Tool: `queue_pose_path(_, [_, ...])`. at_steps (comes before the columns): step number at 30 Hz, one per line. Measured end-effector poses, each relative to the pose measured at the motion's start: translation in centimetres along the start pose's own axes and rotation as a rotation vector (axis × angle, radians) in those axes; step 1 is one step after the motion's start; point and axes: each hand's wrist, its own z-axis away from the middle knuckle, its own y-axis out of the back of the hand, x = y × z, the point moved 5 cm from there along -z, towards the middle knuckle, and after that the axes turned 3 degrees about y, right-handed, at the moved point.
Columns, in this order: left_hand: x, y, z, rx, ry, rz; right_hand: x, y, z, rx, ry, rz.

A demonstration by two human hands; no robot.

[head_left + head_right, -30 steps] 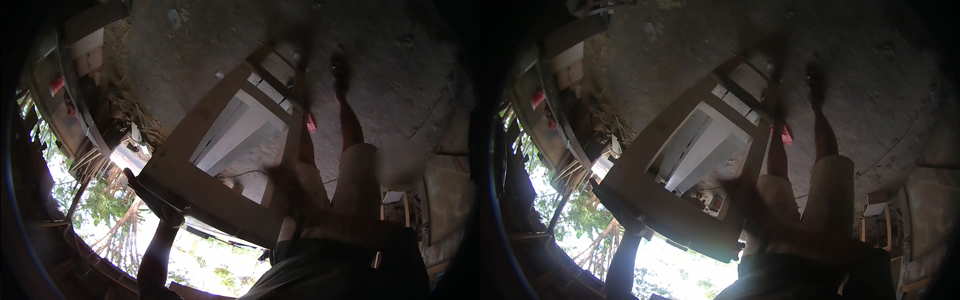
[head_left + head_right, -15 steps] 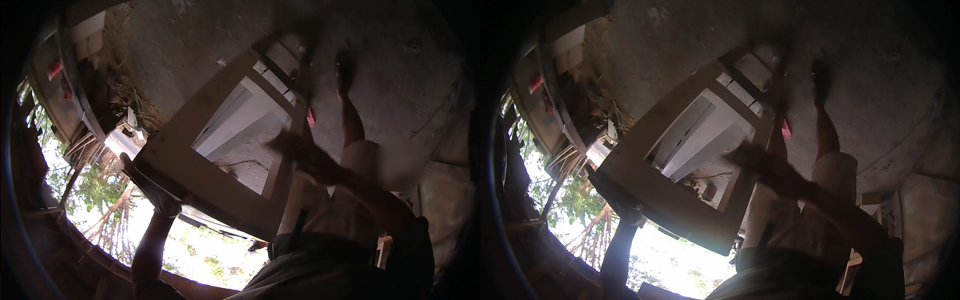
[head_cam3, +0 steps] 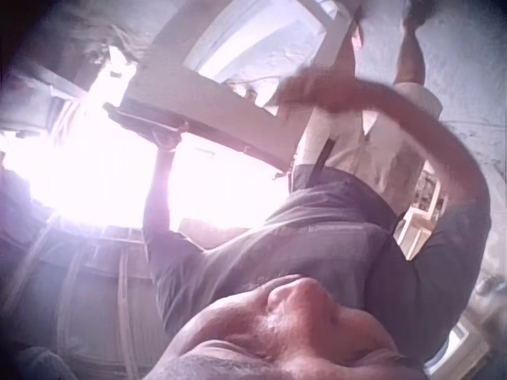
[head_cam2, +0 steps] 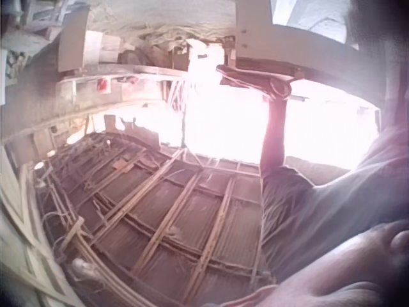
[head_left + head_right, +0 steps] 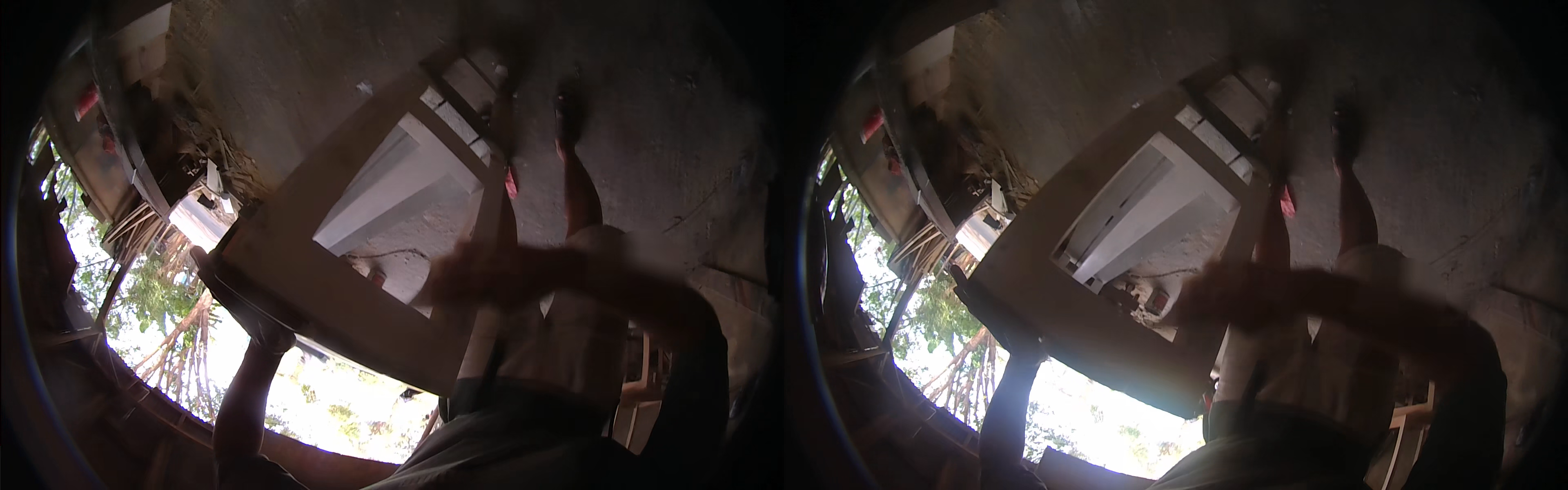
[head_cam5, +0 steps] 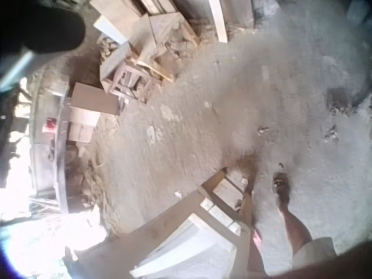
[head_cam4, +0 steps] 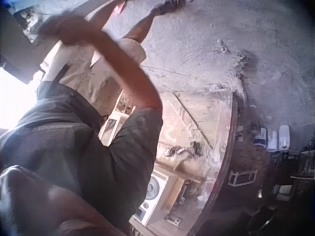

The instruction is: The person sands the surfaces of a wooden cabinet and its top with a piece of sandpaper by hand, and then wipes the dust off the top with a red cloth.

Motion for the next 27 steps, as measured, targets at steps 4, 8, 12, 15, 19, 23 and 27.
queue_pose_path(4, [-0.4,-0.7,0.0,0.016,0.010,-0.001,8.8,0.8,0.5,-0.360,-0.091,-0.292])
queue_pose_path(8, [-0.5,-0.9,0.0,0.006,0.038,0.026,4.3,-1.7,0.0,-0.254,0.070,-0.280])
queue_pose_path(12, [0.0,-1.2,0.4,0.040,0.068,0.004,14.3,1.2,6.1,-0.103,-0.416,-0.483])
queue_pose_path(15, [0.1,-1.2,0.6,0.037,0.099,0.016,13.4,0.6,13.2,0.540,-0.645,-0.714])
queue_pose_path(19, [-0.2,-1.5,0.6,0.042,0.147,0.020,8.7,-5.7,12.1,0.663,-1.046,-0.655])
queue_pose_path(23, [-1.1,-0.4,0.6,0.056,0.352,0.017,16.0,-10.5,8.5,0.661,-0.967,-0.510])
queue_pose_path(27, [-4.1,-0.6,3.0,0.059,0.699,0.015,11.3,-6.1,4.2,0.895,-0.937,-0.745])
